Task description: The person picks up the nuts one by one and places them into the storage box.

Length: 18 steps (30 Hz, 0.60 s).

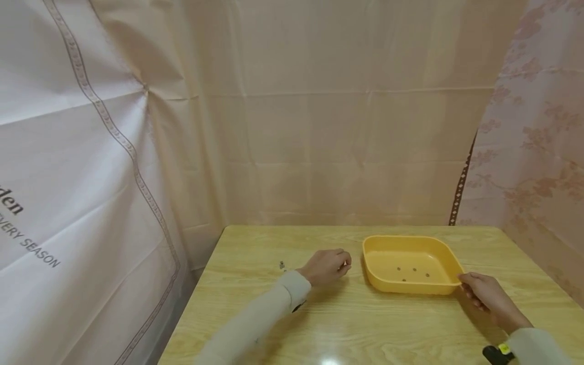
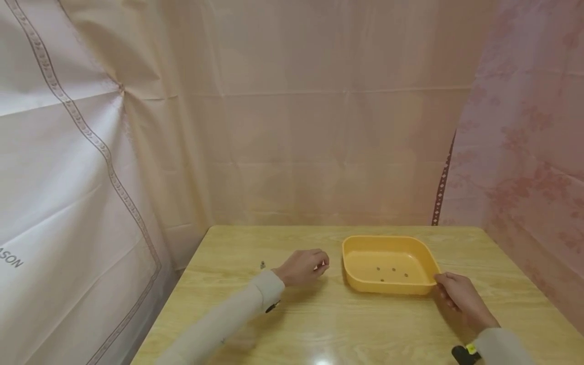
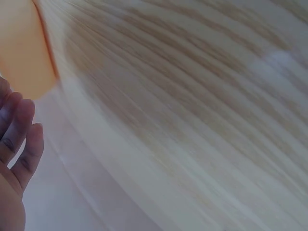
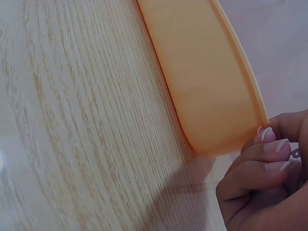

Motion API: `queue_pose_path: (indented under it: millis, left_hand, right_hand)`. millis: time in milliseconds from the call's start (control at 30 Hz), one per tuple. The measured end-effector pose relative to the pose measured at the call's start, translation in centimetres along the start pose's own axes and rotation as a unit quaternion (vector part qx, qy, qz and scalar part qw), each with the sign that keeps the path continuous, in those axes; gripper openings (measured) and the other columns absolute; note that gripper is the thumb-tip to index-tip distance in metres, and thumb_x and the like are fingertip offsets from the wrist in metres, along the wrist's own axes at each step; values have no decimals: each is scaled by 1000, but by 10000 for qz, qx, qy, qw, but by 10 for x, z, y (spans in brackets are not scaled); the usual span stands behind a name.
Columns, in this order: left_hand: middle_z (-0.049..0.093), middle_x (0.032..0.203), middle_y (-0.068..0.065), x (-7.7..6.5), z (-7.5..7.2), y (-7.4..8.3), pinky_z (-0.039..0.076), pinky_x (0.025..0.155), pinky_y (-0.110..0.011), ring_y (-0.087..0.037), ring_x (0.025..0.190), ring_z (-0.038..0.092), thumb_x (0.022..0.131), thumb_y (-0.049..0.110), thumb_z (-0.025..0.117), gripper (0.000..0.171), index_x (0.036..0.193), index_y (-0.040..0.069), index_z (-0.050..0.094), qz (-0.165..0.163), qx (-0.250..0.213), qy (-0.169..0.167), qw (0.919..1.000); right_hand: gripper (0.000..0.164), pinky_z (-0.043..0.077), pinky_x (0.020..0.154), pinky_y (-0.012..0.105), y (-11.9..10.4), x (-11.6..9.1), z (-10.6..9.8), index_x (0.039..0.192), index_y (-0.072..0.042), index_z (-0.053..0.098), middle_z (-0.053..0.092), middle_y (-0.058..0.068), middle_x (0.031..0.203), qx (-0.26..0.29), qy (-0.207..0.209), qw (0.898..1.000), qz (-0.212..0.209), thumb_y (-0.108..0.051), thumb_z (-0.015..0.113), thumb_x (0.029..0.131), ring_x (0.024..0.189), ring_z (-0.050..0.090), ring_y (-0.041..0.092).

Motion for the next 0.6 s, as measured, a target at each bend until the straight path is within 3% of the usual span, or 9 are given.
queue_pose_path:
  millis: [233, 600]
  left_hand:
    - [67, 95, 9, -21, 5, -17, 43, 62, -9, 5, 72, 55, 105, 24, 61, 9, 104, 20, 69, -90, -50, -9, 9999]
    - [67, 94, 8, -56, -1, -38, 43, 61, -10, 3, 73, 56, 104, 22, 63, 8, 104, 18, 70, -471, -40, -53, 9989]
  right_hand:
    - [39, 42, 52, 24, 0, 0, -1, 84, -11, 57, 48, -5, 72, 27, -22, 10000, 46, -33, 40, 111, 57, 43, 7]
    - [38, 42, 51, 24, 0, 0, -3, 85, -12, 56, 48, -5, 72, 40, -127, 9999, -7, -34, 40, 111, 56, 42, 7]
Point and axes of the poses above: each hand's wrist, its own x-axis towards the middle knuckle, its own z-axis out of the palm, y = z × x, the point moved 1 cm from there along x, towards the middle knuckle
